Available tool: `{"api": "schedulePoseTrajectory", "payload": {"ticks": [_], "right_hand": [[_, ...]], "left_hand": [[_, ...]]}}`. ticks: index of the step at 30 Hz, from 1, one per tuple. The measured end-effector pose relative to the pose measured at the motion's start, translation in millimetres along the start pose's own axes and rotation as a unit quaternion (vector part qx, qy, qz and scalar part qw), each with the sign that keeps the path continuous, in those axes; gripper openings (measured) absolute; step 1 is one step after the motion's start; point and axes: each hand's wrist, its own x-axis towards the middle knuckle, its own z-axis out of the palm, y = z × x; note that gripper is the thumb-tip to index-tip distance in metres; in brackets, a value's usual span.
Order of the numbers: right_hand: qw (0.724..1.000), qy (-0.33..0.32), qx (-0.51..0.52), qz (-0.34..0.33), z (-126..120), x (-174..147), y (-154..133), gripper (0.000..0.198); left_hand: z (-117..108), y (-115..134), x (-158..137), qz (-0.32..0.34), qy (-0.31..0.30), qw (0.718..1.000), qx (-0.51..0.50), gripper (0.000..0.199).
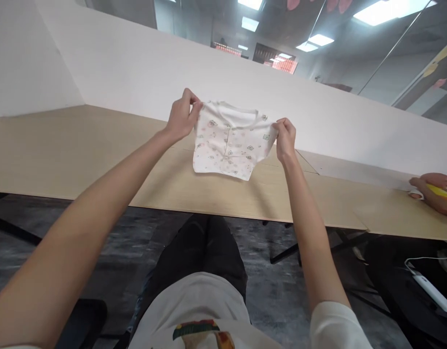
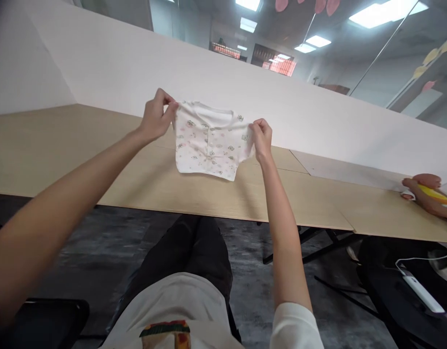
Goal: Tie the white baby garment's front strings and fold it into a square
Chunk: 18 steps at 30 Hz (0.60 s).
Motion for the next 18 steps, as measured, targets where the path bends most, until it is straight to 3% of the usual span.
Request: {"api": "schedulePoseTrajectory", "payload": {"ticks": [4,7,9,11,14,18], "right_hand": [[0.999,-0.031,-0.031,-0.017,-12,15,-1,0.033],[0.988,-0.074,-0.132,0.038,3,0,22,0.026],[0.959,-0.128,-0.237,0.087,21,-18,42,0.022],[0.912,-0.195,-0.339,0.127,41,-38,62,0.02],[0.853,-0.268,-0.414,0.172,64,-64,90,0.024],[0.839,-0.316,-0.389,0.211,63,-85,117,0.029]], "left_hand": [[-6,3,14,0.038,-0.018,0.997,0.065,0.036],[12,-19,-1,0.009,-0.085,0.986,0.14,0.041],[31,-39,-21,-0.033,-0.161,0.968,0.191,0.043],[51,-59,-45,-0.095,-0.23,0.941,0.228,0.042],[73,-85,-79,-0.171,-0.321,0.888,0.28,0.044],[70,-119,-108,-0.207,-0.375,0.851,0.305,0.047]]}}
